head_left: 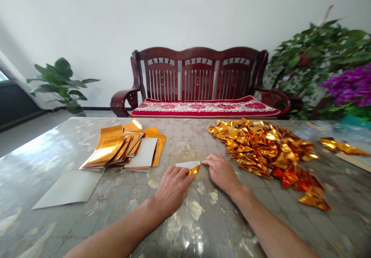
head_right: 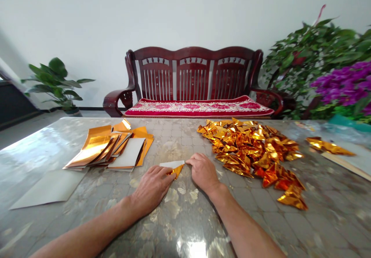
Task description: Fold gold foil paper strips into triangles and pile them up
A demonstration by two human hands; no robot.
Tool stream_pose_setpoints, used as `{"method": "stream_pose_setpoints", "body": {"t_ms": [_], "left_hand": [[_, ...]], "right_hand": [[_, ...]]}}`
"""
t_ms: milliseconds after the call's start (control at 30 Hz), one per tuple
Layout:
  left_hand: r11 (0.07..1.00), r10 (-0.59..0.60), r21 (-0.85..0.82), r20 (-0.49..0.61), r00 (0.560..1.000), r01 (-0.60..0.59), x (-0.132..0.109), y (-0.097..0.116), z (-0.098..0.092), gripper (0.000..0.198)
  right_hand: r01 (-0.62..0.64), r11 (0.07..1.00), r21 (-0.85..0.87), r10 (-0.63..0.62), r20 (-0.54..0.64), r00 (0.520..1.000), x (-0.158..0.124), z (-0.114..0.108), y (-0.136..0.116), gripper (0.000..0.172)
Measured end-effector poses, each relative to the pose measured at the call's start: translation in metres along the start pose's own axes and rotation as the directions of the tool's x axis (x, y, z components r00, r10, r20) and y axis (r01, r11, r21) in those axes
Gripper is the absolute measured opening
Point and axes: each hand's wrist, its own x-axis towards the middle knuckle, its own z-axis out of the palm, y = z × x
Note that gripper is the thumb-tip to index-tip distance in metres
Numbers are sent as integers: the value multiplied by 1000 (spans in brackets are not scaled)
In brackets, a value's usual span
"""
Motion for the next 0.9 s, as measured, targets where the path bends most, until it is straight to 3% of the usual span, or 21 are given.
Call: {"method": "stream_pose_setpoints", "body": {"t_ms": [200,467,700,900], "left_hand": [[1000,-26,-17,4,1000,26,0,2,1,21],[996,-59,-75,-46,997,55,1,-1,8,19],[980,-197,13,-73,978,198,17,2,10,16],[961,-259,-127,-104,960,245,22,1,14,24]], "right_hand": [[95,995,41,-95,0,995,-1,3,-3,39],[-56,998,14,56,-2,998,2,3,-8,26],[-7,998,54,5,37,999,5,5,-7,18],[26,996,82,-31,55,998,8,4,-7,11]]}}
